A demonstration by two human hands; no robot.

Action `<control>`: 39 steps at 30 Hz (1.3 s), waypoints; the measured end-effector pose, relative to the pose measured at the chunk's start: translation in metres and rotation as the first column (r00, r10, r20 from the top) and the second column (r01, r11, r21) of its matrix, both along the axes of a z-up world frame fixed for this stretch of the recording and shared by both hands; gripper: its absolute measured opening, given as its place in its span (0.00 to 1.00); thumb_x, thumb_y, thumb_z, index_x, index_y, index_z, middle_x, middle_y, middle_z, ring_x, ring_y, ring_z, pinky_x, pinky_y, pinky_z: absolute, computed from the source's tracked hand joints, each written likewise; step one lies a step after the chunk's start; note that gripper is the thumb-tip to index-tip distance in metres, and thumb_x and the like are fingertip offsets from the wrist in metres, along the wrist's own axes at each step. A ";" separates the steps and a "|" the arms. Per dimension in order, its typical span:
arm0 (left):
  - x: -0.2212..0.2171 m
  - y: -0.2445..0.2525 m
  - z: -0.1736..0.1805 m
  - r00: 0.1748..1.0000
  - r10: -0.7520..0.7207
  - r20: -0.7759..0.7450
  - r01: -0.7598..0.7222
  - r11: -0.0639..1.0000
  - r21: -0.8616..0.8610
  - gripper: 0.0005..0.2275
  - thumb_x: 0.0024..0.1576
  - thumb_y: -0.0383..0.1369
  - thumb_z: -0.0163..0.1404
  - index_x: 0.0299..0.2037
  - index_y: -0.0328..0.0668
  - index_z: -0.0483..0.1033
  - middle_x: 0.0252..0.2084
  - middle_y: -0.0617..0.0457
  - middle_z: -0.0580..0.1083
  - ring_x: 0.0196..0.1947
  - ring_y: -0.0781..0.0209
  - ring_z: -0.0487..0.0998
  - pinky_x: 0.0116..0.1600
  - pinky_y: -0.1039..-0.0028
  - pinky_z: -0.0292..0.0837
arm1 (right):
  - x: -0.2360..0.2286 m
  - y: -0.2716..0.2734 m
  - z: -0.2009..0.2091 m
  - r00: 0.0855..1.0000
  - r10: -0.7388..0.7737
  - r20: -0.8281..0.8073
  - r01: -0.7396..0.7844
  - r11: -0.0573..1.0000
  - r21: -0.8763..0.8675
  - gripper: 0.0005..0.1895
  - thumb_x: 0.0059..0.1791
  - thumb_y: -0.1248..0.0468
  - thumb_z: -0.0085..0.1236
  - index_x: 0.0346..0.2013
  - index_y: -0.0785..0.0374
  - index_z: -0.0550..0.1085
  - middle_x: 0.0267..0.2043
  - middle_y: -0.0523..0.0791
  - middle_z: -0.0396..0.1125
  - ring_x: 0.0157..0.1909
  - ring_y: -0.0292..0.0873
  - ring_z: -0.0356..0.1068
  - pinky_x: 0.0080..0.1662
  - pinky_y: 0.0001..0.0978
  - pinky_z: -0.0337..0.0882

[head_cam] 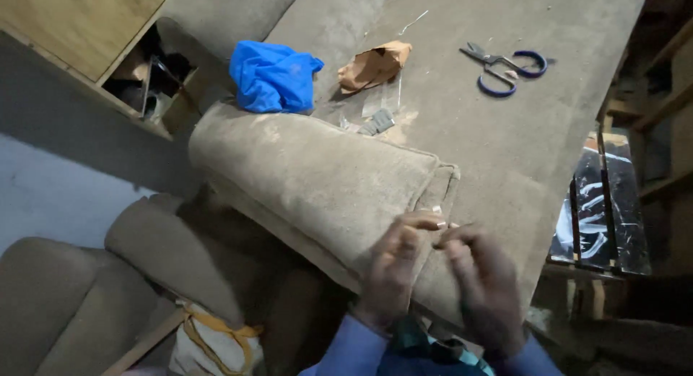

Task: Hand-sewing the fabric seam of a couch armrest using a needle and thread

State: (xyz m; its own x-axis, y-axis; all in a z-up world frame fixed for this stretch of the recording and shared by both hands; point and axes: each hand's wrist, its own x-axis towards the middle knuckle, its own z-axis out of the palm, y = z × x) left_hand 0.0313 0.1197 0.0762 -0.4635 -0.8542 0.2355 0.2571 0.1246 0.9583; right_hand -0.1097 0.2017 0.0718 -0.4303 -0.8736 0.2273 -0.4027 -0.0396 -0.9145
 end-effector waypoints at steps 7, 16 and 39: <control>-0.019 -0.021 -0.062 0.864 0.033 0.503 0.251 0.837 -0.486 0.27 0.70 0.58 0.49 0.68 0.50 0.81 0.54 0.48 0.85 0.74 0.37 0.80 0.82 0.36 0.62 | -0.048 -0.032 0.021 0.809 -0.154 0.567 0.226 0.972 -0.058 0.10 0.64 0.61 0.49 0.39 0.58 0.66 0.29 0.39 0.51 0.28 0.34 0.47 0.31 0.29 0.49; -0.005 -0.060 -0.044 0.878 0.173 0.447 0.117 0.827 -0.550 0.18 0.61 0.46 0.69 0.26 0.44 0.80 0.35 0.47 0.83 0.56 0.36 0.87 0.71 0.42 0.77 | -0.192 -0.057 -0.081 0.947 -0.320 -0.026 0.317 0.945 -0.081 0.08 0.71 0.61 0.68 0.52 0.61 0.84 0.31 0.46 0.68 0.36 0.39 0.66 0.41 0.33 0.68; -0.015 -0.065 -0.084 0.904 0.299 0.305 -0.347 0.930 0.117 0.20 0.67 0.43 0.69 0.24 0.46 0.80 0.19 0.53 0.77 0.23 0.69 0.71 0.35 0.75 0.71 | -0.040 -0.071 0.011 0.962 0.269 0.052 -0.274 0.931 0.242 0.08 0.58 0.60 0.68 0.40 0.57 0.89 0.23 0.43 0.72 0.30 0.39 0.70 0.40 0.36 0.76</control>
State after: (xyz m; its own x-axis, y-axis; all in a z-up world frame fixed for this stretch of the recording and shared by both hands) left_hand 0.0163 0.0550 -0.0075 -0.1809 -0.9833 -0.0190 -0.0489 -0.0103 0.9988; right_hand -0.1496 0.1306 0.0827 -0.1710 -0.9852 -0.0132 -0.3915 0.0802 -0.9167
